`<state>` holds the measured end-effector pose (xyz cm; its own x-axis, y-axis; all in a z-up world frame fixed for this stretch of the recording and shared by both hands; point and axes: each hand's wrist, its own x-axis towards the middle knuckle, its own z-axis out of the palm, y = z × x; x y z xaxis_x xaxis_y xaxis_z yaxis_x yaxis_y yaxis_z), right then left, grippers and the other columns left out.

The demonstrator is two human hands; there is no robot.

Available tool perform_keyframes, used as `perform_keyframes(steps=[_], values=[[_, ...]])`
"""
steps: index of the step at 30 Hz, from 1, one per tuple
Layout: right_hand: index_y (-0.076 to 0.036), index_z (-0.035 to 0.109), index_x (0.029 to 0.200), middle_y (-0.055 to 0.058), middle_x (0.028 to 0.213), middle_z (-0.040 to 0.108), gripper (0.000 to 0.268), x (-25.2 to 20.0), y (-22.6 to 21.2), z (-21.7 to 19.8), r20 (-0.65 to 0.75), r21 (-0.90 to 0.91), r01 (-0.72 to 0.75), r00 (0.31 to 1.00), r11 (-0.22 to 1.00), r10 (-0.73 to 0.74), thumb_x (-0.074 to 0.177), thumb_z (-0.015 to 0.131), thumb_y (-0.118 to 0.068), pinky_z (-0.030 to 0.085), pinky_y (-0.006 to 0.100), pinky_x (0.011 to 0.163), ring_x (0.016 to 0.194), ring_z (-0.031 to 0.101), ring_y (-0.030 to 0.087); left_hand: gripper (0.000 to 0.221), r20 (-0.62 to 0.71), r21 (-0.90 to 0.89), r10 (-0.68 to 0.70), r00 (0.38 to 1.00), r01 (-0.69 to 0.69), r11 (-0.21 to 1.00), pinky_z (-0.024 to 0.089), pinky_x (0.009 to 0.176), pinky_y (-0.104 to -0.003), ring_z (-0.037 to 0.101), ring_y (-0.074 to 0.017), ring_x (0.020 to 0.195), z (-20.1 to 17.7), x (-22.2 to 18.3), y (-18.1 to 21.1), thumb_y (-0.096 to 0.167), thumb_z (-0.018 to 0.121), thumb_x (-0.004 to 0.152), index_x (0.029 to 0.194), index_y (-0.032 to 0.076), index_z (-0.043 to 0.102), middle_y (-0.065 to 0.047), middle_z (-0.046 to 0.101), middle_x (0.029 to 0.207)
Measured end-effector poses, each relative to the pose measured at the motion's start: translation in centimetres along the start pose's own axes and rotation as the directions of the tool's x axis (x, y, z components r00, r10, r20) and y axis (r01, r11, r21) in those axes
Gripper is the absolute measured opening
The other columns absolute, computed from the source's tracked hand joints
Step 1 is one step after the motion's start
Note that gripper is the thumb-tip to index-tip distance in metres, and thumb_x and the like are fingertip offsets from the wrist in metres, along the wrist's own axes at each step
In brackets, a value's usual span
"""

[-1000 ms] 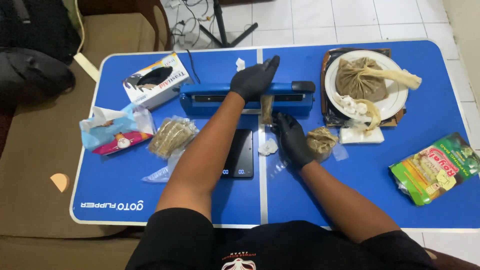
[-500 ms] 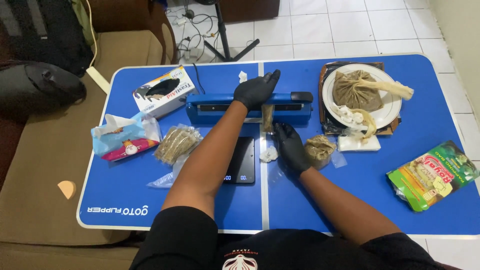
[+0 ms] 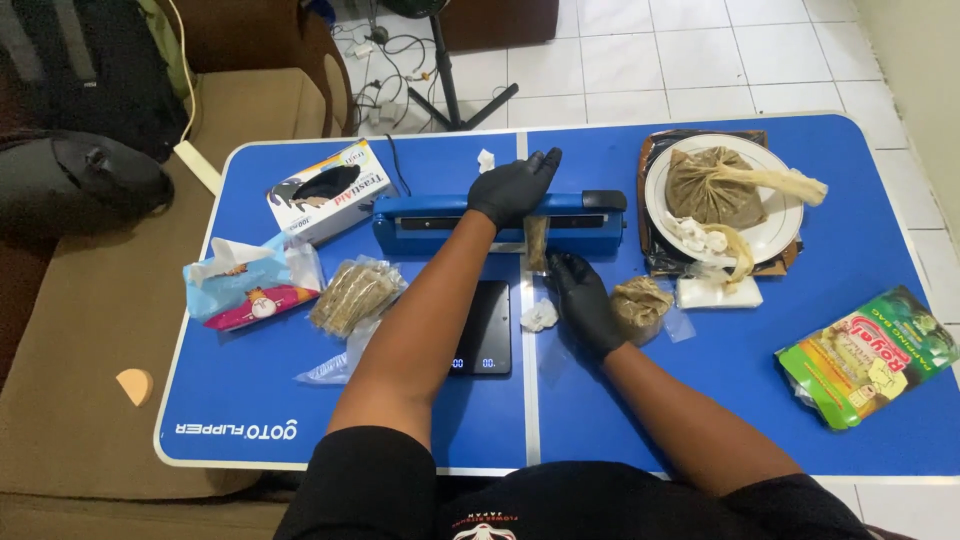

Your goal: Weighing material into small plastic bags and sealing them using a heat sealer.

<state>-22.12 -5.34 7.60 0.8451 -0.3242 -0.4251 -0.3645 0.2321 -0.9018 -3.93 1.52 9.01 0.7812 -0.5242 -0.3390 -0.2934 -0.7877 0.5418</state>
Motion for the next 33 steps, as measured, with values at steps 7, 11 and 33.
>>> perform_keyframes(steps=[7, 11, 33], values=[[-0.003, 0.062, 0.137, 0.023, 0.128, 0.068, 0.049, 1.1, 0.6, -0.8, -0.001, -0.042, -0.015, 1.000, 0.999, 0.015, 0.102, 0.066, -0.037, 0.055, 0.045, 0.099, 0.119, 0.067, 0.030, 0.104, -0.015, -0.001, 0.000, 1.000, 0.000, 1.000, 0.031, 0.121, -0.053, 0.047, -0.0394, 0.144, -0.7, -1.5, 1.0, 0.077, -0.002, 0.092, 0.160, 0.008, 0.035, -0.021, 0.050, 0.156], [-0.007, 0.062, 0.137, 0.022, 0.127, 0.068, 0.051, 2.8, 1.8, -0.9, -0.022, 0.062, -0.054, 0.998, 0.997, 0.055, 0.098, 0.072, -0.038, 0.057, 0.044, 0.096, 0.115, 0.070, 0.031, 0.109, -0.009, -0.016, 0.005, 1.000, -0.005, 1.000, 0.030, 0.121, -0.055, 0.046, -0.0406, 0.145, 0.1, -0.3, 0.0, 0.082, -0.002, 0.089, 0.160, 0.007, 0.036, -0.021, 0.050, 0.155], [-0.008, 0.068, 0.113, 0.009, 0.103, 0.073, 0.033, 1.0, 1.7, -2.3, 0.271, -0.215, 0.119, 0.961, 0.969, -0.057, 0.100, 0.055, -0.035, 0.053, 0.033, 0.079, 0.091, 0.068, 0.021, 0.042, -0.836, 0.072, 0.361, 0.412, -0.570, 0.818, 0.051, 0.118, -0.046, 0.061, -0.0315, 0.137, -0.3, -6.4, -2.5, 0.032, 0.054, 0.112, 0.145, 0.007, 0.050, -0.016, 0.064, 0.143]])
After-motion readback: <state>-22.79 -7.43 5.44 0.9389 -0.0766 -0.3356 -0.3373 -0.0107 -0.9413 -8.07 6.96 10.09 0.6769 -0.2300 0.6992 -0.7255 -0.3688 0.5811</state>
